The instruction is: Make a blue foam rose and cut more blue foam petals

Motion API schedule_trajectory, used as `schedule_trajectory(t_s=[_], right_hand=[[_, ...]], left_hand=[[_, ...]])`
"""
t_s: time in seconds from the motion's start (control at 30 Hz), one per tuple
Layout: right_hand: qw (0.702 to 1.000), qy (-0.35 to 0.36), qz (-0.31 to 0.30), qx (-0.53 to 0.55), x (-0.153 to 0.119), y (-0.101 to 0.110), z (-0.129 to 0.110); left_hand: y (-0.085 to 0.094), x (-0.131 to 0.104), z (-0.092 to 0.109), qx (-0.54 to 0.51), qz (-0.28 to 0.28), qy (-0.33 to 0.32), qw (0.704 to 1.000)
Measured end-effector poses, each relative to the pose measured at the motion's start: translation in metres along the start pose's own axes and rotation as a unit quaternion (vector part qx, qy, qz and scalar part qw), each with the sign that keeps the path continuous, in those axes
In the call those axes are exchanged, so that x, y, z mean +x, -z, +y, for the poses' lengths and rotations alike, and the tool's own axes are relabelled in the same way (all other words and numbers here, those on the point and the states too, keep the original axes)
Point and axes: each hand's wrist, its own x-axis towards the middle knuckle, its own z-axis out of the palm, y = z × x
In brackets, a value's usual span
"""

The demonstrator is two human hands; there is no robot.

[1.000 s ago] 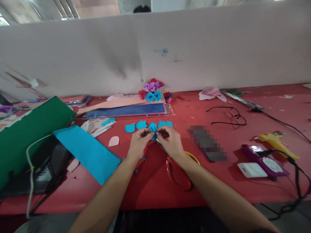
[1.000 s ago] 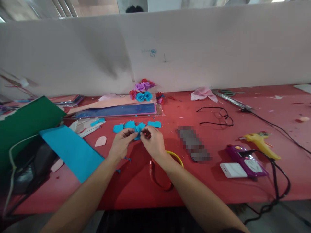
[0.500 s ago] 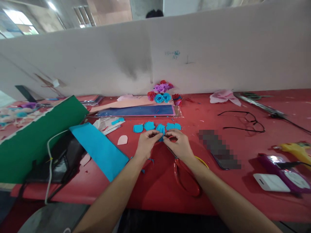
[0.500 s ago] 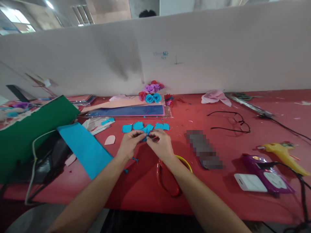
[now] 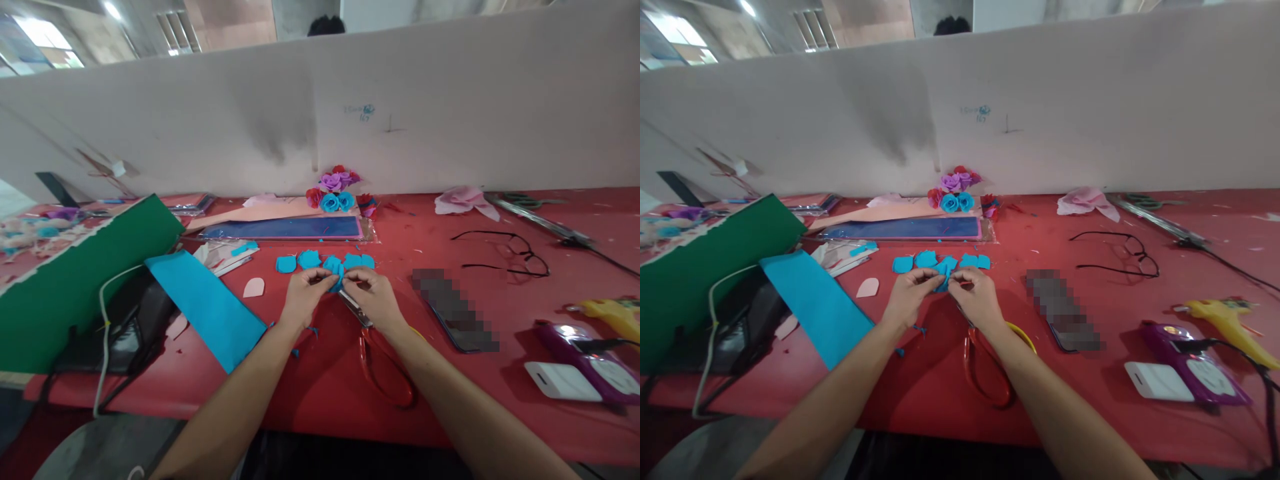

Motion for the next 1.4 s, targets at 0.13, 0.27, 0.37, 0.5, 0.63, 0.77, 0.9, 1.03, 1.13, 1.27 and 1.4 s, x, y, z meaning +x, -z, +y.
schedule_trajectory(t_s=[0.13, 0.27, 0.37, 0.5, 0.63, 0.77, 0.9, 1.03, 1.13, 1.27, 1.4], right_hand=[[1.0, 0.009, -0.002, -0.007, -0.001, 0.0, 0.001], [1.0, 0.025, -0.012, -0.013, -0.002, -0.002, 0.001], [1.0, 0.008, -0.005, -0.007, 0.0, -0.001, 0.002], [0.994, -0.05, 0.089, 0.047, 0.005, 0.006, 0.003], [0.991, 0.0, 0.121, -0.064, 0.003, 0.01, 0.001], [0.977, 0.063, 0.025, -0.202, -0.005, 0.003, -0.003], [0.981, 0.063, -0.037, -0.179, -0.007, -0.002, -0.004], [0.994, 0.02, -0.003, -0.108, -0.003, 0.001, -0.001], [0.996, -0.041, 0.026, -0.078, -0.001, 0.002, 0.004], [0.996, -0.074, -0.03, -0.033, -0.002, -0.001, 0.01], [0.994, -0.109, -0.023, -0.01, 0.003, 0.005, 0.012]], left_hand=[[0.0, 0.0, -0.001, -0.001, -0.012, 0.004, 1.0], [0.0, 0.0, -0.001, -0.012, -0.007, 0.017, 1.0], [0.001, 0.001, 0.0, -0.039, 0.006, 0.038, 0.998], [0.003, 0.004, 0.001, -0.077, 0.028, 0.065, 0.995], [0.002, 0.003, 0.0, -0.072, 0.019, 0.062, 0.995], [-0.002, -0.001, -0.003, -0.063, -0.013, 0.049, 0.997], [-0.005, -0.002, -0.005, -0.073, -0.028, 0.061, 0.995], [-0.002, 0.0, -0.005, -0.077, -0.017, 0.068, 0.995], [-0.001, 0.0, -0.004, -0.083, -0.012, 0.05, 0.995], [-0.002, -0.001, -0.001, -0.064, -0.031, 0.042, 0.997], [0.006, 0.005, 0.001, -0.065, 0.006, 0.024, 0.998]])
